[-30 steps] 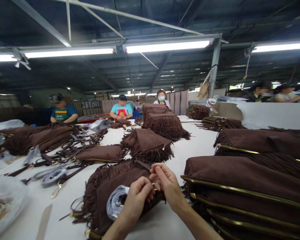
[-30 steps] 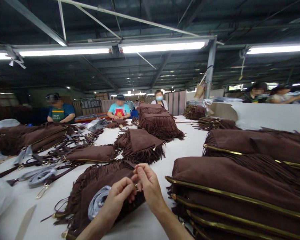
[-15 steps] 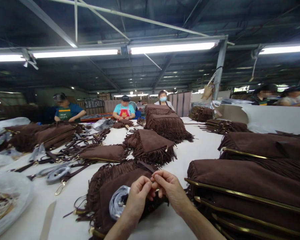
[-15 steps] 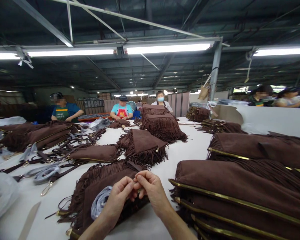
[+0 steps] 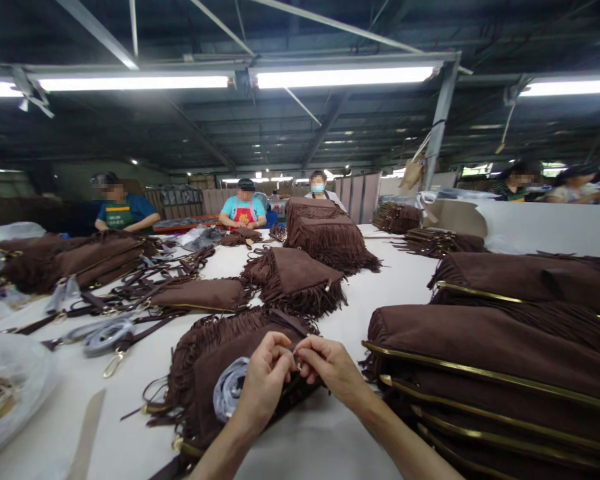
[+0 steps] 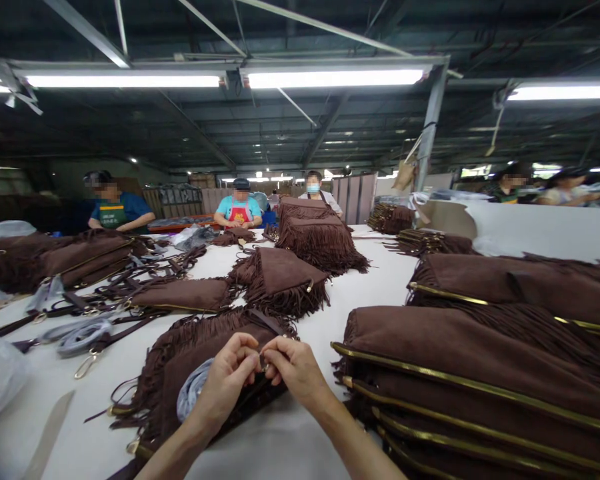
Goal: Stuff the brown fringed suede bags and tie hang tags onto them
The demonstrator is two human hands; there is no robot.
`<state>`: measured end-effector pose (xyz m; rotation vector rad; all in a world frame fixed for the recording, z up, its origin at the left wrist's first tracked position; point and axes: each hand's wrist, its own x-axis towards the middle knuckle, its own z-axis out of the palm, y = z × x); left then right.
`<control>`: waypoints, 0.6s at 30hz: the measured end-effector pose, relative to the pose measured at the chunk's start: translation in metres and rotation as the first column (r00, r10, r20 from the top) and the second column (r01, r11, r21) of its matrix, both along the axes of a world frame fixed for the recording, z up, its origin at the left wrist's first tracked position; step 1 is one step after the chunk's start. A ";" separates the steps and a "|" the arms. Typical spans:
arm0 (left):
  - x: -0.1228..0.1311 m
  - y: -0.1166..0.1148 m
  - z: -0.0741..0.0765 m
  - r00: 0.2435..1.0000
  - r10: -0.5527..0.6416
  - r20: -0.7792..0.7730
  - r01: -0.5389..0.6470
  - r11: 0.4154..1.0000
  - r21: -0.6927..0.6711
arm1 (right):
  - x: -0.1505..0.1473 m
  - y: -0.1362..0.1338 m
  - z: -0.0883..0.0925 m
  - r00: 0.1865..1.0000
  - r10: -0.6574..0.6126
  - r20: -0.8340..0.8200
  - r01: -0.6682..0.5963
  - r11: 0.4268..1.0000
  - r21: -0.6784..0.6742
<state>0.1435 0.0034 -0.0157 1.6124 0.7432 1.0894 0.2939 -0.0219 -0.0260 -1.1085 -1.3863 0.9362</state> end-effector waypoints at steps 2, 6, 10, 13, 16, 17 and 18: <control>-0.001 0.000 0.000 1.000 -0.020 -0.013 0.020 1.000 0.019 | -0.001 0.000 0.000 1.000 0.011 -0.014 -0.011 1.000 -0.004; -0.001 0.001 -0.001 0.999 -0.033 -0.034 0.034 0.999 0.031 | -0.001 0.000 -0.001 0.998 0.027 -0.052 -0.029 0.999 -0.021; -0.002 0.002 -0.002 0.999 -0.033 -0.043 0.035 0.999 0.034 | -0.001 -0.001 -0.001 0.998 0.034 -0.051 -0.036 0.999 -0.023; -0.002 0.002 -0.004 0.998 -0.028 -0.053 0.030 0.999 0.036 | -0.001 -0.002 0.000 1.000 0.031 -0.005 -0.031 0.999 -0.009; -0.002 0.001 -0.004 0.997 -0.008 -0.071 0.013 0.998 0.059 | -0.001 -0.004 0.001 0.995 0.018 0.093 -0.022 0.999 0.039; -0.001 0.001 -0.004 0.997 0.002 -0.075 0.004 0.997 0.072 | -0.001 -0.004 0.001 0.990 0.011 0.139 -0.020 0.998 0.067; -0.001 0.001 -0.004 0.997 0.013 -0.078 -0.007 0.996 0.085 | 0.000 -0.005 0.001 0.982 0.001 0.188 -0.020 0.995 0.100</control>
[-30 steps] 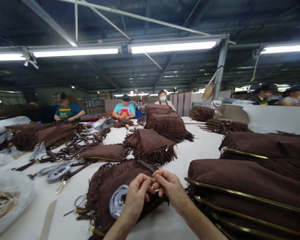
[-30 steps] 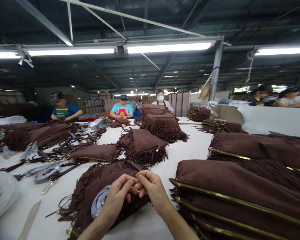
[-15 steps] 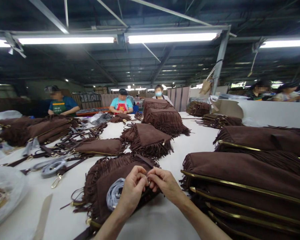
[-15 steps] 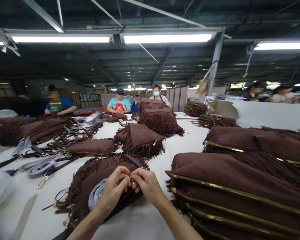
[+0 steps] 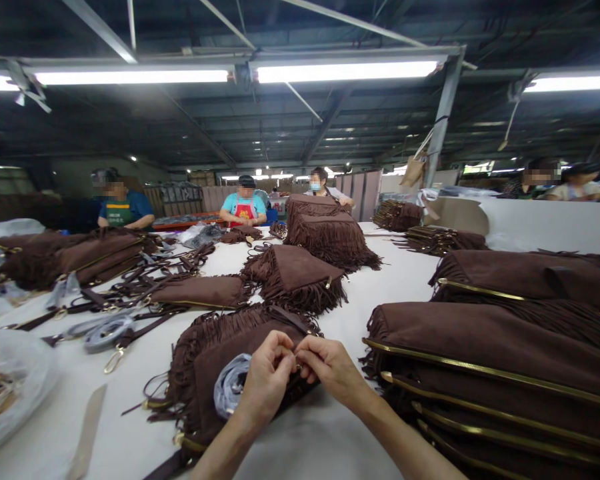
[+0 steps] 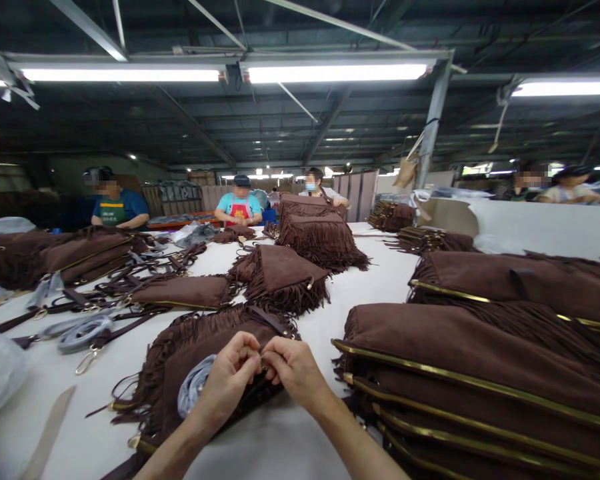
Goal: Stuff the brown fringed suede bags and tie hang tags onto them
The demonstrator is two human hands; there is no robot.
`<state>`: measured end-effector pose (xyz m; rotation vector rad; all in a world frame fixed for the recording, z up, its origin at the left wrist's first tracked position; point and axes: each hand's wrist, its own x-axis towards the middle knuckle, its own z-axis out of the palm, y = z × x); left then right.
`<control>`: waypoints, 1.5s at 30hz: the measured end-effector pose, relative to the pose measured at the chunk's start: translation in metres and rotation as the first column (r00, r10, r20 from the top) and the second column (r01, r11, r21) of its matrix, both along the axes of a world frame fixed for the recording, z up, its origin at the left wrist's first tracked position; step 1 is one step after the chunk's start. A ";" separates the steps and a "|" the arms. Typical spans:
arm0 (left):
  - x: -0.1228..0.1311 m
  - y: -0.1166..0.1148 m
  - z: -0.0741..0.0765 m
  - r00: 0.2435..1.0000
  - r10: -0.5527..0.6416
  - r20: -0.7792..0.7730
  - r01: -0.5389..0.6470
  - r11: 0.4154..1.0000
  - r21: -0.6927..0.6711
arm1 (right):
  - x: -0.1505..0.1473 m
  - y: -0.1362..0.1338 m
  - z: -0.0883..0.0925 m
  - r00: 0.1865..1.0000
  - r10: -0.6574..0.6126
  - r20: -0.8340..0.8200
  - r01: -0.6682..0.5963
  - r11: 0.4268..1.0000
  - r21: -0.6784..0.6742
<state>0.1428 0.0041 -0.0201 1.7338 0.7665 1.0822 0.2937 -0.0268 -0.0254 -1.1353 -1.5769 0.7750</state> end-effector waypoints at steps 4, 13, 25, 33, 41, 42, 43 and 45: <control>0.002 0.000 -0.003 0.999 0.046 -0.018 -0.045 0.999 0.030 | 0.000 -0.002 -0.002 0.984 -0.036 0.177 0.010 0.990 0.144; -0.001 -0.005 -0.003 0.991 0.079 -0.106 -0.064 0.989 0.135 | -0.002 -0.005 -0.010 0.958 -0.079 0.275 0.022 0.978 0.206; -0.008 0.000 0.012 0.964 0.061 -0.258 -0.022 0.988 0.152 | -0.001 -0.001 -0.013 0.977 -0.038 0.209 0.007 0.989 0.150; -0.069 -0.013 0.031 0.426 0.249 -0.870 0.180 0.919 0.351 | -0.005 -0.011 0.003 0.962 -0.189 0.195 0.119 0.939 0.321; -0.105 -0.017 0.055 0.516 0.293 -0.805 0.135 0.900 0.414 | -0.002 -0.021 0.014 0.931 -0.365 0.033 0.351 0.913 0.207; -0.106 -0.016 0.064 0.532 0.326 -0.782 0.124 0.883 0.453 | -0.002 -0.022 0.016 0.928 -0.371 0.032 0.356 0.908 0.223; -0.106 -0.017 0.073 0.550 0.356 -0.756 0.124 0.860 0.495 | -0.004 -0.024 0.018 0.932 -0.361 0.040 0.340 0.905 0.255; -0.100 -0.021 0.089 0.606 0.393 -0.691 0.151 0.796 0.586 | -0.010 -0.029 0.023 0.951 -0.298 0.085 0.257 0.912 0.319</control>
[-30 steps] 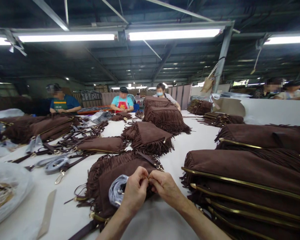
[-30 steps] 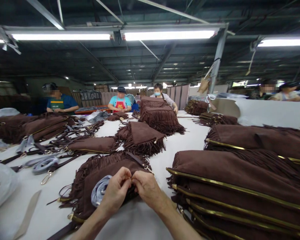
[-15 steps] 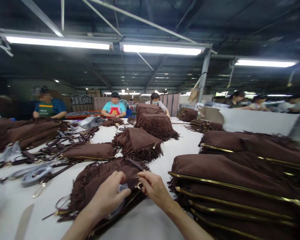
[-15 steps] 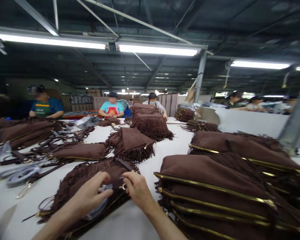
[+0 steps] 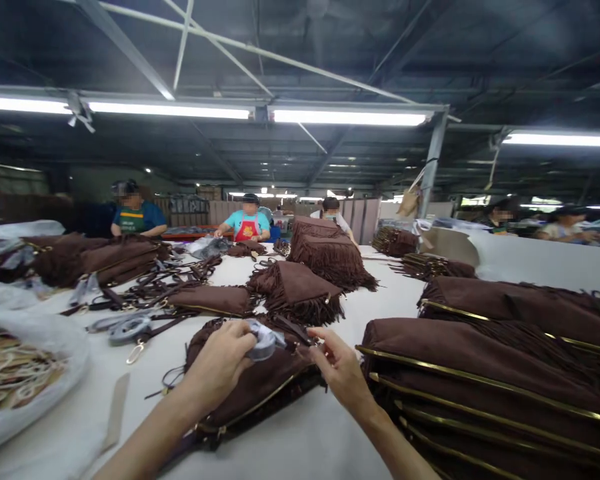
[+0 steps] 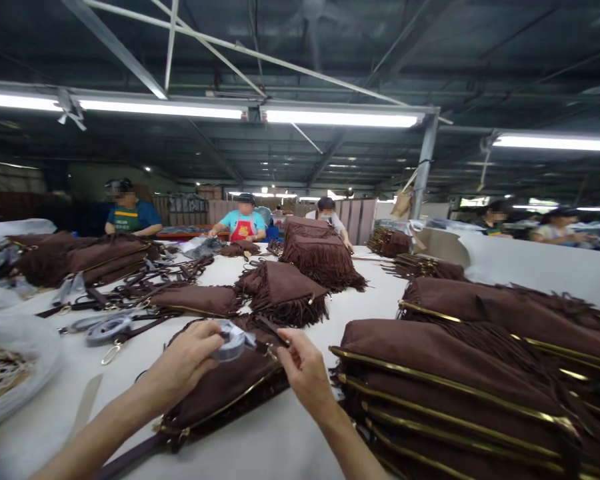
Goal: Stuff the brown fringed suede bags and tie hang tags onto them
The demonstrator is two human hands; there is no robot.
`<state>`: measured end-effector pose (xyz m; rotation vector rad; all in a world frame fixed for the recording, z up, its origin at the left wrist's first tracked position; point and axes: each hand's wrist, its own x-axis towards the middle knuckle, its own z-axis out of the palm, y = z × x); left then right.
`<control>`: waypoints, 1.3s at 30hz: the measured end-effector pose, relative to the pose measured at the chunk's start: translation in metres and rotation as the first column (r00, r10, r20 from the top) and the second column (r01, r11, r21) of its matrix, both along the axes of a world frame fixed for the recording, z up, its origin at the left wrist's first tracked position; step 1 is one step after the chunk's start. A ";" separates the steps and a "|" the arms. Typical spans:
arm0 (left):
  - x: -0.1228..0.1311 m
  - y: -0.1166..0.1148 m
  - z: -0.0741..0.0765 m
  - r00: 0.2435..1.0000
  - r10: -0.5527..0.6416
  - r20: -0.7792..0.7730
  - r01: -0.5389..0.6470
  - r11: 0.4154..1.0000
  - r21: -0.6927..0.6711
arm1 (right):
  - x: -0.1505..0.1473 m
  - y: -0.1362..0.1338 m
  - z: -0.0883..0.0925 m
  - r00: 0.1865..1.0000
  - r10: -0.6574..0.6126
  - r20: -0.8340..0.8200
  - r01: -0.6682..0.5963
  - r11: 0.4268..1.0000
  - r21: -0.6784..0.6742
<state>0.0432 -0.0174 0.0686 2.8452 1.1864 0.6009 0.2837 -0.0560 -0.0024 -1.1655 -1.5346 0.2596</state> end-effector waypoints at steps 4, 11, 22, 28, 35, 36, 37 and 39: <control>0.027 -0.022 0.020 0.968 -0.251 0.005 0.246 0.953 0.179 | -0.011 -0.013 0.005 0.971 0.029 0.239 -0.047 0.996 0.071; 0.033 -0.035 -0.007 0.935 -0.222 0.276 0.208 0.975 0.078 | 0.010 -0.014 0.001 0.958 -0.104 0.267 0.075 0.990 0.116; 0.007 0.009 -0.059 0.972 0.228 0.060 -0.216 0.963 -0.160 | 0.005 -0.027 0.016 0.873 0.467 -0.139 -0.479 0.875 -0.071; -0.001 0.020 -0.040 0.969 0.174 0.178 -0.134 0.967 -0.216 | -0.036 -0.028 -0.001 0.767 0.620 0.164 -0.619 0.783 -0.061; -0.015 0.037 -0.035 0.907 0.295 0.301 -0.205 0.933 -0.295 | -0.042 -0.035 -0.008 0.726 0.334 0.601 -0.480 0.872 0.095; -0.017 0.040 -0.032 0.892 0.305 0.334 -0.203 0.930 -0.306 | -0.042 -0.035 -0.009 0.729 0.333 0.599 -0.478 0.873 0.097; -0.019 0.042 -0.028 0.879 0.309 0.364 -0.198 0.929 -0.312 | -0.042 -0.036 -0.010 0.731 0.333 0.595 -0.472 0.877 0.088; -0.023 0.043 -0.023 0.864 0.300 0.405 -0.180 0.934 -0.308 | -0.043 -0.034 -0.013 0.738 0.291 0.609 -0.415 0.907 0.069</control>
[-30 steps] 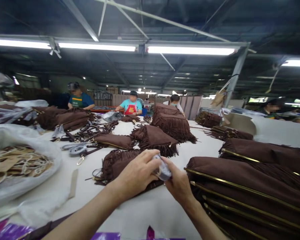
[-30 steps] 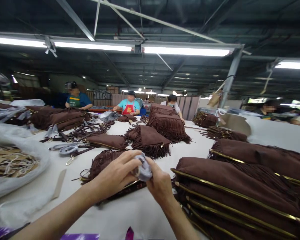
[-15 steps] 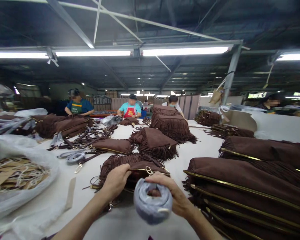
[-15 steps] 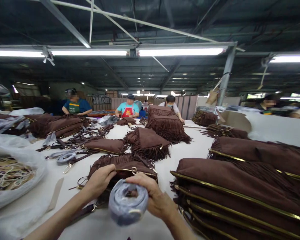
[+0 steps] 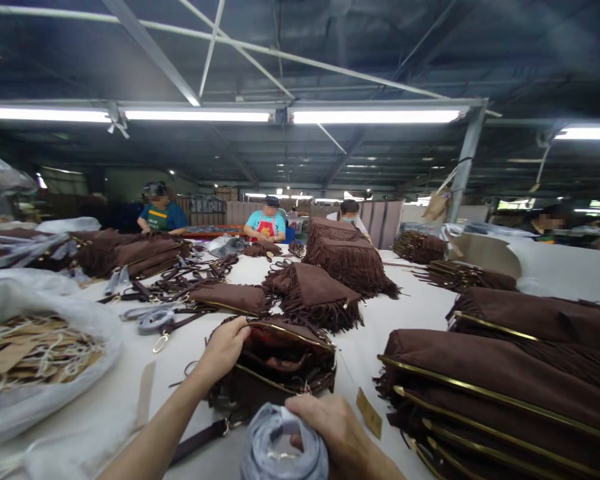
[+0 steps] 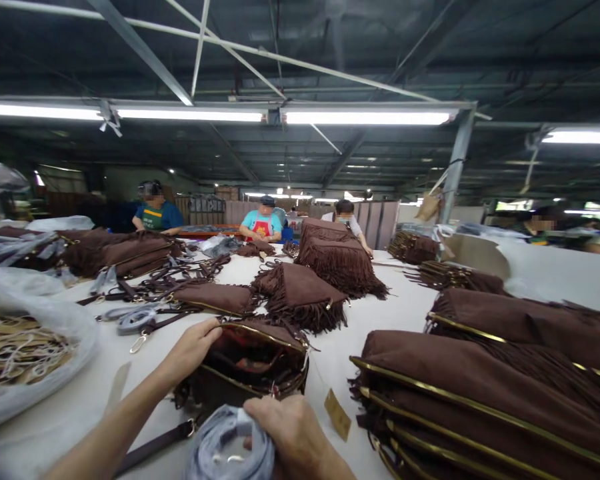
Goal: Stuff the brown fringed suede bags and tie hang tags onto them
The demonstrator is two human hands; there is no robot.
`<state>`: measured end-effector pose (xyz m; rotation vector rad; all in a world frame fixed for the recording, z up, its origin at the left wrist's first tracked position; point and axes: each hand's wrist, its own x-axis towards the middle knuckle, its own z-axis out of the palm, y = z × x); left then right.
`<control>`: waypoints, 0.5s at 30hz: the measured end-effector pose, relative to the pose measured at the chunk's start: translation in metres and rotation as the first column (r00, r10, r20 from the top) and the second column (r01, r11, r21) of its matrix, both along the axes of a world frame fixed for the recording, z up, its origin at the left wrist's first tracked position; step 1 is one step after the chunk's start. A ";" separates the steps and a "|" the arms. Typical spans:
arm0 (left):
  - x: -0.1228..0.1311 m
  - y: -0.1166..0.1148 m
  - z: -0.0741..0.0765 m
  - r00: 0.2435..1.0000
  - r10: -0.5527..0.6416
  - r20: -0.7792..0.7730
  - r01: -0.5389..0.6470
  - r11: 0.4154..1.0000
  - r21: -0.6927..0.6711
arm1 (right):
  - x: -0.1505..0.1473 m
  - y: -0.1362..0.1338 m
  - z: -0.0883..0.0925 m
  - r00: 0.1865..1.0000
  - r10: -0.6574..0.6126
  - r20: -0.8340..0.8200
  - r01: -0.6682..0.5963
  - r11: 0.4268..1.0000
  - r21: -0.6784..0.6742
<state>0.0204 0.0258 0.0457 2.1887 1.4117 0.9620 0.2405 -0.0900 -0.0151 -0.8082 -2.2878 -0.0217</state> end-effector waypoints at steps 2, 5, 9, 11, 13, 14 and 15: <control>-0.002 -0.002 0.003 1.000 -0.021 0.015 0.021 1.000 0.006 | -0.002 0.004 -0.002 0.990 -0.134 0.052 0.134 0.991 -0.010; -0.002 -0.009 0.002 0.994 -0.095 0.046 0.096 0.995 -0.015 | -0.003 0.009 0.001 0.948 -0.305 0.088 0.314 0.942 -0.116; -0.002 -0.018 -0.002 0.980 -0.187 0.070 0.191 0.979 -0.064 | -0.001 0.011 0.007 0.938 -0.342 0.051 0.338 0.875 -0.347; -0.003 -0.019 -0.002 0.981 -0.188 0.051 0.191 0.979 -0.076 | -0.002 0.010 0.008 0.971 -0.241 -0.007 0.212 0.866 -0.453; -0.005 -0.019 -0.002 0.979 -0.199 0.049 0.202 0.975 -0.089 | -0.006 0.009 0.007 0.988 -0.118 -0.104 0.049 0.858 -0.511; -0.006 -0.019 -0.001 0.975 -0.213 0.058 0.218 0.971 -0.099 | -0.009 0.008 0.006 0.985 -0.079 -0.155 -0.011 0.862 -0.508; -0.007 -0.019 -0.001 0.971 -0.229 0.072 0.236 0.965 -0.111 | -0.012 0.007 0.005 0.978 -0.060 -0.199 -0.046 0.871 -0.488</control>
